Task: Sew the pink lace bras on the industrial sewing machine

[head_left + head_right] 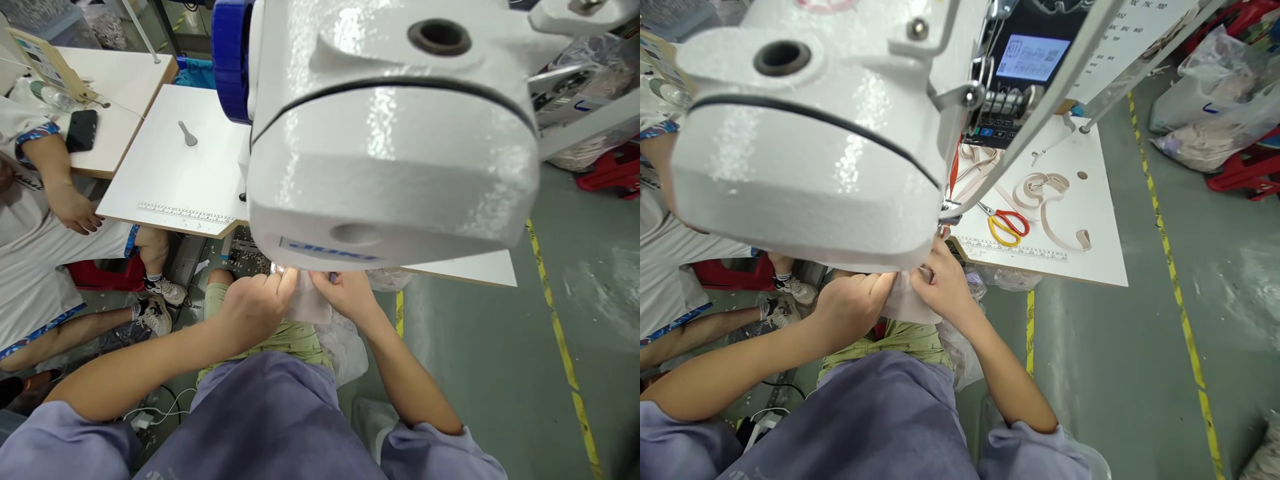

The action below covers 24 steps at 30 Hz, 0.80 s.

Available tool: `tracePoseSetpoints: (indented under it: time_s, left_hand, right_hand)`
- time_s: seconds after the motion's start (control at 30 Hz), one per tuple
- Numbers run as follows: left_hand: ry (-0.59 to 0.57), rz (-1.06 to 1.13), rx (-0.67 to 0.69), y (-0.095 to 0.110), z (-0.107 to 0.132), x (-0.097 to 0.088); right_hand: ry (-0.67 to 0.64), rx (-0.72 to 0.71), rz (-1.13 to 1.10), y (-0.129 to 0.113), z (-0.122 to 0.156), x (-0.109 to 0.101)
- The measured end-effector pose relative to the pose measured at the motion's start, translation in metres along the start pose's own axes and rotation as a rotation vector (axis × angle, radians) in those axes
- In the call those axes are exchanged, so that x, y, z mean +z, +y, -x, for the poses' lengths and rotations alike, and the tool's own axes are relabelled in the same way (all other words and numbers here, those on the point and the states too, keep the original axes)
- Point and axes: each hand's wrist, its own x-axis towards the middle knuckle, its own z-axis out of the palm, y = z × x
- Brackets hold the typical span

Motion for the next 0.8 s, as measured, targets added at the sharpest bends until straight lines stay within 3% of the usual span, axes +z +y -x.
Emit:
tracePoseSetpoints:
  time_s: [0.57,0.8]
  left_hand:
    - [0.063,-0.031,-0.047,0.004,-0.007,-0.005]
    - [0.033,-0.025,-0.045,0.005,-0.007,-0.005]
  right_hand:
    - [-0.031,-0.075,-0.086,0.000,-0.021,-0.010]
    - [-0.029,-0.036,-0.074,-0.001,-0.023,-0.010]
